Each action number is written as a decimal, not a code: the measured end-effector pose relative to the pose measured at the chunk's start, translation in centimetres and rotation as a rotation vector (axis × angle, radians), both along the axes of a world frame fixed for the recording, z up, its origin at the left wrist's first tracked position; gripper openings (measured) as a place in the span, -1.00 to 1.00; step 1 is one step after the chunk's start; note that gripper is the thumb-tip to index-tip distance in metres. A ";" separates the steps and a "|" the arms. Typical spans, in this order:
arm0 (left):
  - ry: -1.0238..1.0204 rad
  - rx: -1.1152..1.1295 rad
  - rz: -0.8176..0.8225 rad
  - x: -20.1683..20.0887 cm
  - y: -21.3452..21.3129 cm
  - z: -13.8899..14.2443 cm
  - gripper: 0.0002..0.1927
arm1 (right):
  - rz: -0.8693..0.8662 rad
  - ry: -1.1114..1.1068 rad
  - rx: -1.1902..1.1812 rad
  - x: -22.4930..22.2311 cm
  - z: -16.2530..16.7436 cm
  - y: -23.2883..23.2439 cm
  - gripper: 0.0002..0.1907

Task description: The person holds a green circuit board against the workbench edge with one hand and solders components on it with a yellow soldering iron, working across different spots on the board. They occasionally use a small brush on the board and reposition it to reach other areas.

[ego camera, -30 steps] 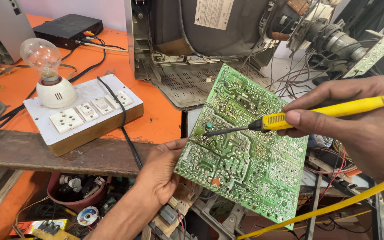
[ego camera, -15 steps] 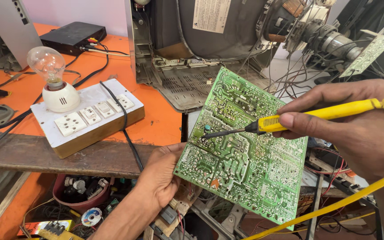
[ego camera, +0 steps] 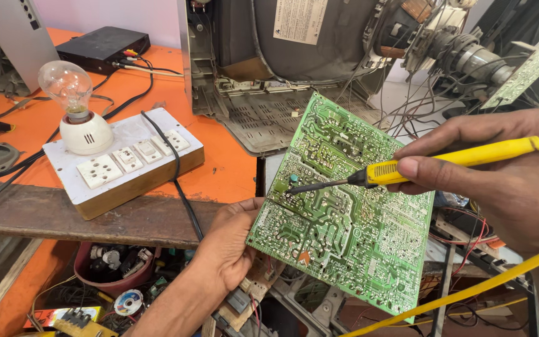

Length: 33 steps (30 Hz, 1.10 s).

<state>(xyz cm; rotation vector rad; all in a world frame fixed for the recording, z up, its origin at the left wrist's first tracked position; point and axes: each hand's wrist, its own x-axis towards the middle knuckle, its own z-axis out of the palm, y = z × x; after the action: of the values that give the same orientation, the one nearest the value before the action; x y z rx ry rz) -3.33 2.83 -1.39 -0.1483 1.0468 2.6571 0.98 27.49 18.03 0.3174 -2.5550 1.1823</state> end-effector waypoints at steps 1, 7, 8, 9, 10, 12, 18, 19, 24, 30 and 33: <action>0.005 0.006 -0.006 0.0 0.0 0.0 -0.88 | 0.013 0.011 0.005 0.0 0.0 0.0 -0.83; 0.029 0.025 -0.025 0.0 0.0 0.2 -0.87 | 0.008 0.046 0.052 -0.1 0.1 0.1 -0.83; 0.033 0.021 -0.030 0.0 0.0 0.2 -0.86 | 0.000 0.042 0.052 -0.1 0.1 0.2 -0.83; 0.043 0.012 -0.024 0.1 0.0 0.2 -0.86 | -0.008 0.038 0.053 -0.1 0.0 0.2 -0.83; 0.054 0.003 -0.019 0.1 0.0 0.2 -0.85 | 0.004 0.044 0.057 -0.1 0.0 0.3 -0.83; 0.061 -0.003 -0.011 0.2 0.1 0.2 -0.83 | 0.029 0.056 0.065 -0.2 0.0 0.3 -0.83; 0.036 0.011 0.006 0.1 0.2 -0.1 -0.85 | 0.002 0.029 0.071 -0.4 0.0 0.4 -0.83; 0.037 0.021 -0.003 0.1 0.2 -0.1 -0.85 | -0.020 0.001 0.077 -0.4 0.1 0.5 -0.83; 0.010 -0.007 -0.019 -0.1 0.1 -0.1 -0.88 | 0.007 -0.038 0.075 -0.8 0.2 0.9 -0.84; -0.016 0.009 -0.046 -0.2 0.0 0.2 -0.88 | 0.051 -0.006 0.066 -0.9 -0.1 1.3 -0.83; -0.010 0.030 -0.046 -0.2 0.0 0.1 -0.90 | 0.083 0.014 0.036 -1.0 -0.3 1.3 -0.83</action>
<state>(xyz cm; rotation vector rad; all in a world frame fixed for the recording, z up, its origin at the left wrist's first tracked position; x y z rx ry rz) -3.51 2.84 -1.27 -0.1299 0.9942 2.6270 0.00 28.82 17.73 0.4422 -2.5757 1.1601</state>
